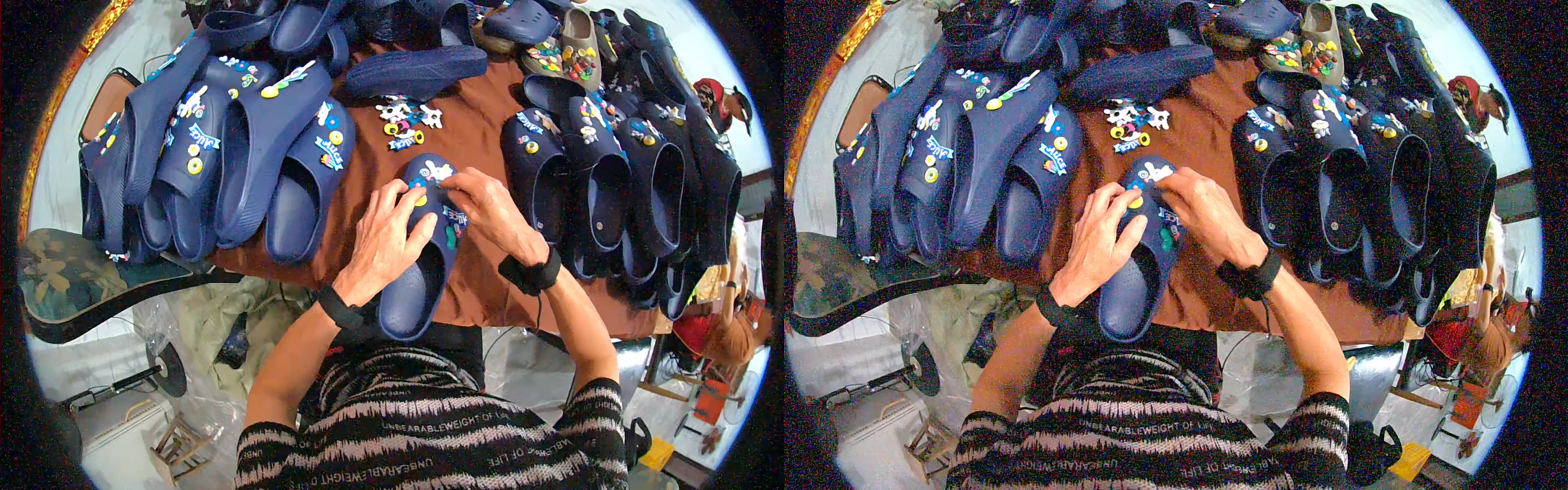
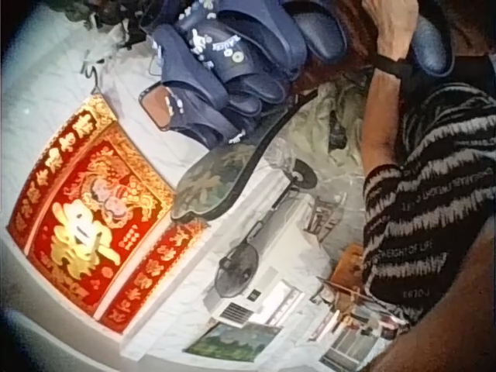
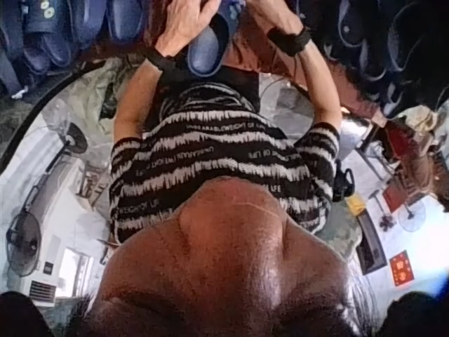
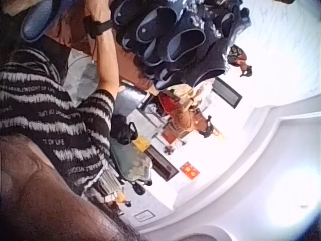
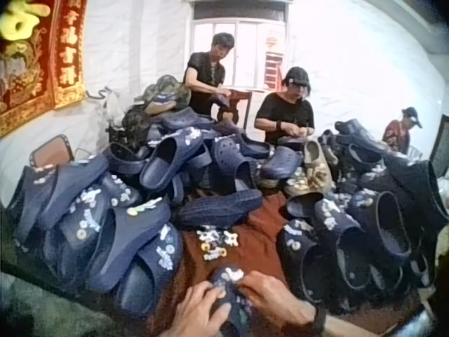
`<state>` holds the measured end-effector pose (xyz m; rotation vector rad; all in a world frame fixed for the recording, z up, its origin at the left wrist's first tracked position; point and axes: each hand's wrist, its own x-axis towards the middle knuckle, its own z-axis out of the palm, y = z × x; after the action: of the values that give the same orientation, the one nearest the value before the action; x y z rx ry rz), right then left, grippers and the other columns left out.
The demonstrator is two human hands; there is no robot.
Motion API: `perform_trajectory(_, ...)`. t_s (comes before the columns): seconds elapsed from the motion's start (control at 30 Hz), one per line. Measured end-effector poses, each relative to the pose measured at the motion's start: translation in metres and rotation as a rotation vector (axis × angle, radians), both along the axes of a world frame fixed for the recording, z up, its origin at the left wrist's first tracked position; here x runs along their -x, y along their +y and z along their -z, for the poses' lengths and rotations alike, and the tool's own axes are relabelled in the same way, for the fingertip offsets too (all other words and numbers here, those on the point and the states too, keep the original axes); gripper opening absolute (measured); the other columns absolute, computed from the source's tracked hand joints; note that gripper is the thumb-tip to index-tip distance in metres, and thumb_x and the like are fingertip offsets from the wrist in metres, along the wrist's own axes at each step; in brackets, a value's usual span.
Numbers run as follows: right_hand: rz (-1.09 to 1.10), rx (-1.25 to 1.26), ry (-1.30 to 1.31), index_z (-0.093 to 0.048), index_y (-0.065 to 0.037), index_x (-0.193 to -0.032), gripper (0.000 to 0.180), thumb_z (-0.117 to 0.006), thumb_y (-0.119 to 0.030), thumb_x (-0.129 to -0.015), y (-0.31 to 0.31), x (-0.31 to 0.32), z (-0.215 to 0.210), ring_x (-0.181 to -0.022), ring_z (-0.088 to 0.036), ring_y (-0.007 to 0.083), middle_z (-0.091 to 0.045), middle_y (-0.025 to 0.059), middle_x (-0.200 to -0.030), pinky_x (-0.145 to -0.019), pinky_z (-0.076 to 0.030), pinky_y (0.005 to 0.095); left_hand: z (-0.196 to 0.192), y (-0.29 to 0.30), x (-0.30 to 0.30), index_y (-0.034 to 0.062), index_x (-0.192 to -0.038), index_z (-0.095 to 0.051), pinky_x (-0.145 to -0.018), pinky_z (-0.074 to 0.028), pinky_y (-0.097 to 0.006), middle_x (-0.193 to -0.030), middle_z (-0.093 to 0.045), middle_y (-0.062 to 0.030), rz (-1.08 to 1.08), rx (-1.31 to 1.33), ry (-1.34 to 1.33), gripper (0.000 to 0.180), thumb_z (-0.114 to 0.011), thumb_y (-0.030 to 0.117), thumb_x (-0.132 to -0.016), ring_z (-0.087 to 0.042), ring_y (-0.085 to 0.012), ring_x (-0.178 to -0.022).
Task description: Attaching decorative charms to the holes of navy blue foam clogs.
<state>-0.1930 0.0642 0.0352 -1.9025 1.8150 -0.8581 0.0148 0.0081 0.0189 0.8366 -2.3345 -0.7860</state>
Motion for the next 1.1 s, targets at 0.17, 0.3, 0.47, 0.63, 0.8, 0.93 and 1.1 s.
perform_trajectory(0.17, -0.038, 0.036, 0.097, -0.068, -0.006, -0.105, 0.019, -0.064, -0.011, -0.088, -0.014, -0.004, 0.009, -0.091, -0.065, 0.0399, -0.065, 0.0182, -0.096, -0.080, -0.052, 0.0483, 0.002, -0.023, 0.004, 0.0023, -0.114, -0.064, -0.090, -0.049, -0.043, -0.111, -0.061, -0.0159, 0.032, -0.048, 0.011, 0.036, -0.065, 0.032, -0.093, -0.061, -0.0327, -0.102)
perform_trajectory(0.3, -0.031, 0.027, 0.121, -0.068, -0.007, -0.106, 0.019, -0.064, -0.010, -0.088, -0.013, -0.003, 0.011, -0.093, -0.065, 0.0388, -0.065, 0.0170, -0.097, -0.080, -0.052, 0.0480, -0.008, -0.036, 0.014, 0.0034, -0.101, -0.063, -0.076, -0.053, -0.041, -0.097, -0.064, -0.0141, 0.004, -0.099, -0.116, 0.032, -0.070, 0.033, -0.089, -0.066, -0.0300, -0.084)
perform_trajectory(0.47, -0.019, -0.015, 0.098, -0.067, -0.008, -0.106, 0.018, -0.063, -0.010, -0.088, -0.011, -0.007, 0.005, -0.096, -0.064, 0.0372, -0.064, 0.0145, -0.098, -0.081, -0.052, 0.0472, -0.005, -0.043, 0.014, 0.0043, -0.095, -0.061, -0.080, -0.053, -0.041, -0.097, -0.065, -0.0136, -0.047, -0.229, -0.212, 0.032, -0.072, 0.033, -0.087, -0.066, -0.0279, -0.086)
perform_trajectory(0.63, -0.019, 0.011, 0.107, -0.067, -0.009, -0.108, 0.020, -0.063, -0.010, -0.088, -0.011, -0.006, 0.008, -0.096, -0.064, 0.0371, -0.064, 0.0146, -0.098, -0.082, -0.052, 0.0467, -0.004, -0.044, 0.013, 0.0035, -0.097, -0.060, -0.081, -0.053, -0.040, -0.099, -0.064, -0.0138, -0.019, -0.226, -0.229, 0.032, -0.071, 0.032, -0.088, -0.067, -0.0273, -0.087)
perform_trajectory(0.8, -0.048, 0.070, 0.070, -0.069, -0.012, -0.111, 0.024, -0.062, -0.008, -0.088, -0.015, -0.007, 0.006, -0.096, -0.064, 0.0370, -0.064, 0.0147, -0.098, -0.081, -0.053, 0.0462, 0.002, -0.034, 0.008, 0.0036, -0.101, -0.061, -0.081, -0.053, -0.040, -0.099, -0.064, -0.0139, -0.052, -0.259, -0.146, 0.030, -0.070, 0.030, -0.090, -0.067, -0.0273, -0.088)
perform_trajectory(0.93, -0.109, 0.048, 0.110, -0.071, -0.013, -0.111, 0.025, -0.062, -0.007, -0.088, -0.016, -0.001, 0.011, -0.094, -0.065, 0.0369, -0.064, 0.0142, -0.099, -0.080, -0.054, 0.0454, -0.001, -0.024, 0.002, 0.0033, -0.107, -0.062, -0.082, -0.052, -0.040, -0.102, -0.064, -0.0142, -0.046, -0.207, -0.019, 0.026, -0.066, 0.026, -0.094, -0.067, -0.0300, -0.094)
perform_trajectory(1.1, -0.158, 0.023, 0.105, -0.071, -0.013, -0.110, 0.024, -0.062, -0.007, -0.088, -0.018, 0.002, 0.011, -0.095, -0.066, 0.0368, -0.064, 0.0143, -0.101, -0.080, -0.054, 0.0451, -0.013, -0.021, -0.007, 0.0040, -0.111, -0.062, -0.085, -0.052, -0.041, -0.105, -0.065, -0.0139, 0.054, -0.021, -0.117, 0.026, -0.060, 0.026, -0.098, -0.066, -0.0325, -0.099)
